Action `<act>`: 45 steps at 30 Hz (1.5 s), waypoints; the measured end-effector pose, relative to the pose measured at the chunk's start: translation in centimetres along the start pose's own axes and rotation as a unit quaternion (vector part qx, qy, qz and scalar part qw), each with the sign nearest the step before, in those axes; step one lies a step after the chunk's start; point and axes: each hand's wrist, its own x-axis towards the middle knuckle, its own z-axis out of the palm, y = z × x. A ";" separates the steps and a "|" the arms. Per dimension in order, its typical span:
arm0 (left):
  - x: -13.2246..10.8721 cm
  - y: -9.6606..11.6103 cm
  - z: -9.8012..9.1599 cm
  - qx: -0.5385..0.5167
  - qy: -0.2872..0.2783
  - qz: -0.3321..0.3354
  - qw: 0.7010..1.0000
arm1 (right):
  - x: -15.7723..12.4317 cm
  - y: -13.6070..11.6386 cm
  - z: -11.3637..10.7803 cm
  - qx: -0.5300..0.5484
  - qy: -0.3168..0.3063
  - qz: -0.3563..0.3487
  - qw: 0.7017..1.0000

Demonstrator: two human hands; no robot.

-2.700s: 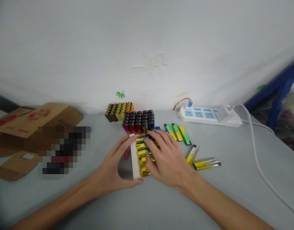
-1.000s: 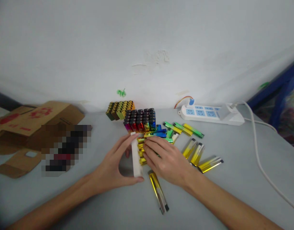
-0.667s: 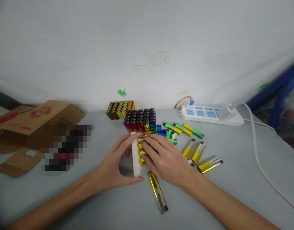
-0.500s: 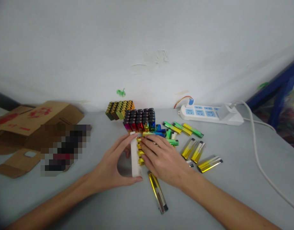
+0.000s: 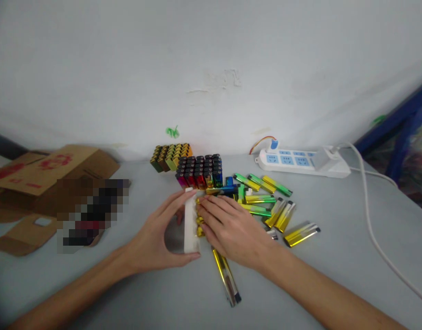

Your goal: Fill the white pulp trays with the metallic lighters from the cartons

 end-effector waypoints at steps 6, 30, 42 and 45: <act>0.1 0.1 -1.3 0.010 -0.037 -0.007 0.999 | -0.1 0.6 -0.6 0.009 0.023 0.028 0.999; 0.0 -0.4 -2.1 0.005 -0.075 -0.020 0.997 | -0.1 0.0 -0.1 0.051 -0.045 -0.004 0.998; 0.1 -0.9 -4.5 -0.014 -0.108 -0.031 0.994 | -0.3 0.5 -0.6 0.036 -0.039 0.007 0.999; 0.2 -0.8 -4.6 -0.002 -0.119 -0.038 0.992 | -0.2 0.3 -0.6 0.033 -0.072 0.021 0.997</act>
